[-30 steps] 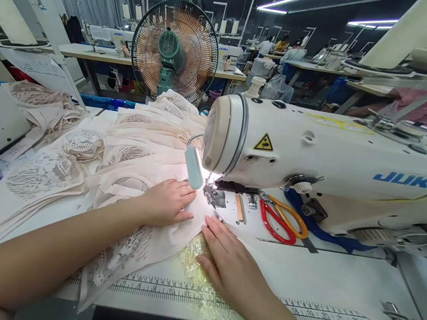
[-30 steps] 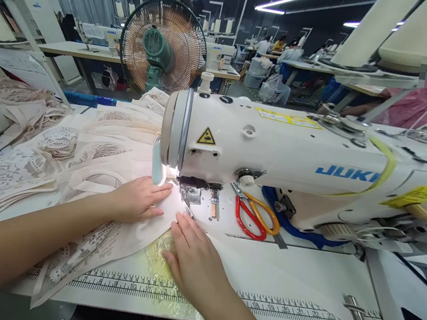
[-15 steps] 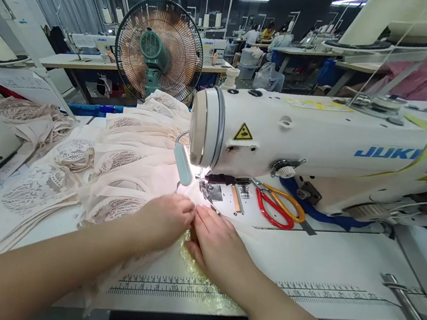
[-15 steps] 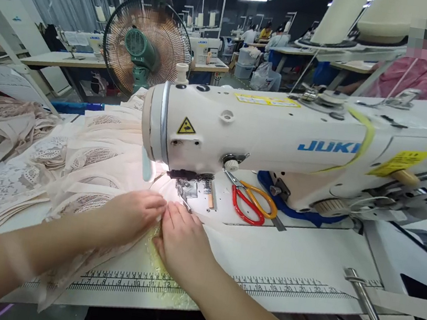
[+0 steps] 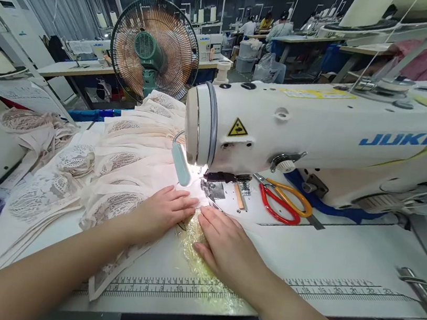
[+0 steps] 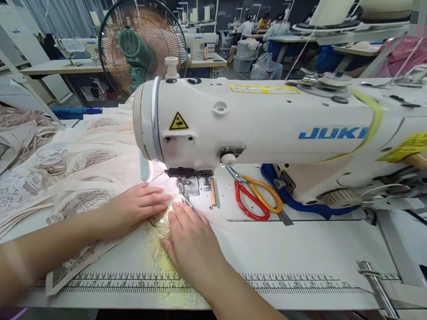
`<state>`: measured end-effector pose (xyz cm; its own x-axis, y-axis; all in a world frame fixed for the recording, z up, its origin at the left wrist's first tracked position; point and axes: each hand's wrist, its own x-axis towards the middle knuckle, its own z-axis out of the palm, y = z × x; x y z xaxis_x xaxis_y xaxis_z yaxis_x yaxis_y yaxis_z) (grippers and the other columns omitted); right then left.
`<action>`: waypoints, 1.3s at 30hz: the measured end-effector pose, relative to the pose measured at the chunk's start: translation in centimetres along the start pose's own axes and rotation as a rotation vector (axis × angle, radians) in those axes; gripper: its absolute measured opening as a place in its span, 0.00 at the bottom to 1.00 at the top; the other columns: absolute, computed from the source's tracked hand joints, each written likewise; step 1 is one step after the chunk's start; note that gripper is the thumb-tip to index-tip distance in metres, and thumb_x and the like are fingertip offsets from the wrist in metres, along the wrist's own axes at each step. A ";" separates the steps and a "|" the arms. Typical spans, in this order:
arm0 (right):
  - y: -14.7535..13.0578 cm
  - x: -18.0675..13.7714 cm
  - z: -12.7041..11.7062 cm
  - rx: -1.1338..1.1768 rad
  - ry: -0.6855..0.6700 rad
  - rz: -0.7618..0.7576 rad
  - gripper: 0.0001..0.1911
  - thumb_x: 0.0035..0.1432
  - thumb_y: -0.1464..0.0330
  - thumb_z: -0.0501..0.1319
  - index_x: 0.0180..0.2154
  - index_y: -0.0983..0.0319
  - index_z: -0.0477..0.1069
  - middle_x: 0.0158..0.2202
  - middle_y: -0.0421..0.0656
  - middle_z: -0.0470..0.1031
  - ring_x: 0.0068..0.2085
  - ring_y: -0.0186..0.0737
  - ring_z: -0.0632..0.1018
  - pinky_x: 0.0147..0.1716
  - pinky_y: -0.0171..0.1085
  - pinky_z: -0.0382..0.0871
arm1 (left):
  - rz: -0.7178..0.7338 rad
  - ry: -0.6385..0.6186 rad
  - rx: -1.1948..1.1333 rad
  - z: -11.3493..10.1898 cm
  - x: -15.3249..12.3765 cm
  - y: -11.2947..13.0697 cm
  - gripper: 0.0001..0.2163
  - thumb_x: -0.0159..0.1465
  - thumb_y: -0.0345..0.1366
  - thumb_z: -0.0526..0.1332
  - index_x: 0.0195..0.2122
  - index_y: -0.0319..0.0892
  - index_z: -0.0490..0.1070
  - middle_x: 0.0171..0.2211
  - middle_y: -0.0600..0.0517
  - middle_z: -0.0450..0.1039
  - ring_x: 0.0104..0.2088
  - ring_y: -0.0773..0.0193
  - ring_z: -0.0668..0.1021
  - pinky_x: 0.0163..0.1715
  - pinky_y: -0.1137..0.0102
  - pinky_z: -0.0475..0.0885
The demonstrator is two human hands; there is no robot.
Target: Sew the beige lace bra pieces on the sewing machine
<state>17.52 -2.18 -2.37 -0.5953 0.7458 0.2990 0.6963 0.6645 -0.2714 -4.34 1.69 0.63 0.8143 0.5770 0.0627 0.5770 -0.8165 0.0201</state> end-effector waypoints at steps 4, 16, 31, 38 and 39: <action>0.0 0.1 0.0 -0.010 0.013 -0.012 0.21 0.57 0.67 0.57 0.52 0.70 0.69 0.56 0.56 0.68 0.58 0.54 0.67 0.53 0.53 0.66 | 0.051 -0.006 -0.026 0.0 0.5 -0.4 0.17 0.66 0.29 0.51 0.56 0.42 0.64 0.59 0.49 0.64 0.59 0.53 0.64 0.58 0.50 0.56; 0.2 0.0 -0.3 -0.003 0.013 -0.024 0.21 0.57 0.68 0.57 0.52 0.69 0.68 0.56 0.55 0.69 0.58 0.52 0.68 0.53 0.51 0.67 | 0.100 -0.003 -0.070 -0.3 0.9 -0.8 0.18 0.65 0.26 0.51 0.56 0.41 0.65 0.58 0.48 0.66 0.61 0.52 0.63 0.57 0.52 0.59; 0.1 0.8 -0.4 -0.091 -0.010 0.106 0.19 0.57 0.67 0.58 0.49 0.68 0.70 0.56 0.51 0.69 0.46 0.50 0.76 0.41 0.45 0.76 | 0.155 0.068 -0.019 -0.3 1.0 -0.9 0.16 0.67 0.28 0.49 0.54 0.42 0.66 0.58 0.51 0.65 0.60 0.51 0.63 0.53 0.54 0.63; 0.0 1.0 -0.8 -0.067 -0.012 0.100 0.16 0.55 0.68 0.60 0.45 0.66 0.71 0.50 0.50 0.73 0.43 0.48 0.77 0.36 0.43 0.76 | 0.101 0.079 0.022 -0.4 1.0 -0.3 0.17 0.66 0.30 0.49 0.55 0.39 0.64 0.55 0.45 0.68 0.60 0.50 0.63 0.55 0.53 0.61; 0.0 1.0 -0.9 -0.062 -0.012 0.095 0.15 0.55 0.68 0.60 0.45 0.66 0.70 0.50 0.50 0.73 0.42 0.48 0.77 0.36 0.42 0.75 | 0.075 0.079 0.018 -0.4 1.0 -0.2 0.16 0.66 0.30 0.50 0.55 0.39 0.65 0.53 0.44 0.69 0.60 0.50 0.63 0.55 0.53 0.62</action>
<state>17.29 -1.46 -1.26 -0.5294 0.8063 0.2636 0.7733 0.5865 -0.2410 -3.67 2.47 1.13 0.8481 0.5106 0.1417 0.5164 -0.8563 -0.0051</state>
